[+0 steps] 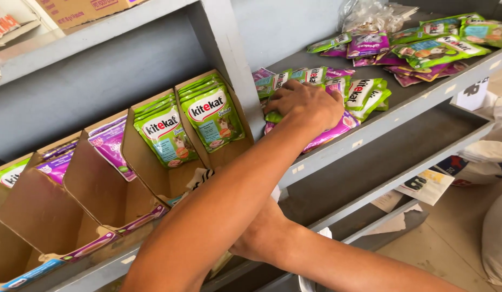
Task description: Cleaning individual cat food pouches with a cloth and organizing them on a grocery store shelf.
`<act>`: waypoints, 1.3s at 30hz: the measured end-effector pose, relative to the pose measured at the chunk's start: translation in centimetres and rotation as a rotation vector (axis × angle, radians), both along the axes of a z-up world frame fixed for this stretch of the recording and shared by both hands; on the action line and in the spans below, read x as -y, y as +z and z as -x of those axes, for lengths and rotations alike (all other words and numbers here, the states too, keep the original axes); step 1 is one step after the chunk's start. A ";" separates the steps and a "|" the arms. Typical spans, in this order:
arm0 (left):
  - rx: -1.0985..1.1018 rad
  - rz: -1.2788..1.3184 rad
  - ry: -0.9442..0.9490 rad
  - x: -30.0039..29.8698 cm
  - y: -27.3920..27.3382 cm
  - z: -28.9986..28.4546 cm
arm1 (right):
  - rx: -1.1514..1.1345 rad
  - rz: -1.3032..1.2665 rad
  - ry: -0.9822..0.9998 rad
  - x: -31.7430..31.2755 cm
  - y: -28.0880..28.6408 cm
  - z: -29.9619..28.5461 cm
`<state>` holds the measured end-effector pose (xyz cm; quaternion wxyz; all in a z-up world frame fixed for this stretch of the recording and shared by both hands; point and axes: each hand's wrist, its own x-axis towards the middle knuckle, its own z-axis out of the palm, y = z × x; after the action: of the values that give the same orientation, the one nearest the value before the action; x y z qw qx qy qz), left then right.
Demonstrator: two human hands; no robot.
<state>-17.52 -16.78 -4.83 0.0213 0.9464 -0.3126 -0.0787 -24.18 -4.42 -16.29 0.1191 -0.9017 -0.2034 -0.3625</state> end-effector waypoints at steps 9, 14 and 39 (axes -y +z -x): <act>0.054 0.096 -0.373 0.5 2.0 -4.8 | -0.086 0.114 -0.073 0.0 1.7 0.4; 0.127 -0.057 -0.610 -3.0 4.8 -4.5 | -0.159 0.130 -0.134 0.0 2.5 0.4; 0.259 0.030 -0.711 -3.5 -0.2 -8.5 | -0.259 -0.030 -0.053 -0.1 4.2 0.7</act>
<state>-9.05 -13.24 -5.05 -0.0330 0.7805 -0.6227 0.0438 -24.87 -4.29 -12.09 0.1480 -0.9441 -0.1569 -0.2492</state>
